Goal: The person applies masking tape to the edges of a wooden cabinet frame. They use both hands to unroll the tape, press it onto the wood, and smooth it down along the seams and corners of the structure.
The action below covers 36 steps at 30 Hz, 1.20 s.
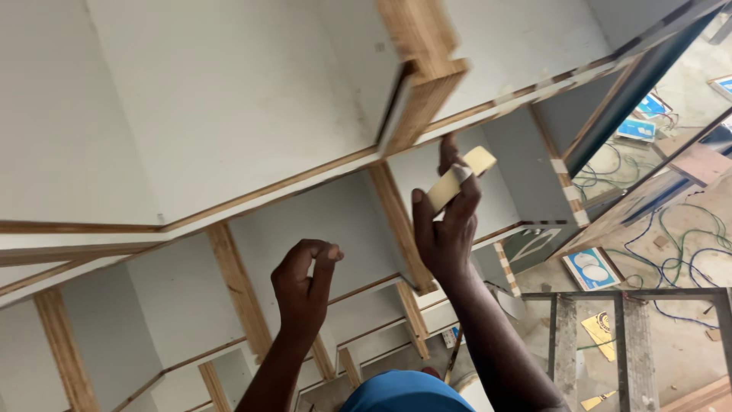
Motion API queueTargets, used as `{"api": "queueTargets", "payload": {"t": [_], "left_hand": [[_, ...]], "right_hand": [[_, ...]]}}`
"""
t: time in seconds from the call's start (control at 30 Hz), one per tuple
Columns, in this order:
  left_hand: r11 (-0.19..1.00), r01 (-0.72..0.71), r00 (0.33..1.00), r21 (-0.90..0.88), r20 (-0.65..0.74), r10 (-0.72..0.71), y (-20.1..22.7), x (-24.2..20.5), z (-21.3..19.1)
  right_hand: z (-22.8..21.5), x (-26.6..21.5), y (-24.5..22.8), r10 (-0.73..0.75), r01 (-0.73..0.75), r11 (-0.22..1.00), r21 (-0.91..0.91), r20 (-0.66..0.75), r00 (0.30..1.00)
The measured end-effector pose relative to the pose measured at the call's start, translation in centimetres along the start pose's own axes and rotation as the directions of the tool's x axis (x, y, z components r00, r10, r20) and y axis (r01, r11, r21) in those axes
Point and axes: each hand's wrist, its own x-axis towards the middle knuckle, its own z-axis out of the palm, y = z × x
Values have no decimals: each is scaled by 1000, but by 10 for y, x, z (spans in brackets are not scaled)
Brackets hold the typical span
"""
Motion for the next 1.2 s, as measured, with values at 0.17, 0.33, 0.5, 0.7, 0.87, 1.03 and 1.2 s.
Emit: {"api": "queueTargets", "payload": {"t": [0.17, 0.33, 0.5, 0.7, 0.87, 1.03, 1.2], "left_hand": [[993, -104, 994, -48, 16, 104, -14, -12, -62], [991, -41, 995, -128, 90, 53, -37, -21, -115], [981, 7, 984, -195, 174, 28, -65, -36, -166], [865, 236, 961, -442, 240, -140, -91, -40, -192], [675, 307, 947, -671, 284, -148, -76, -28, -188], [359, 466, 879, -809, 470, -83, -44, 1, -138], [127, 427, 898, -895, 436, 55, 2, 38, -55]], "right_hand": [[38, -4, -38, 64, -70, 980, -185, -36, 997], [96, -23, -85, 20, -27, 965, -261, -29, 999], [137, -36, -120, 36, -48, 962, -269, -49, 998], [173, -63, -148, 100, -106, 970, -218, -36, 994], [151, -78, -158, 220, -220, 975, 15, -13, 975], [104, -77, -145, 569, -486, 757, 437, -75, 819], [38, -82, -124, 569, -515, 764, 388, -30, 822]]}}
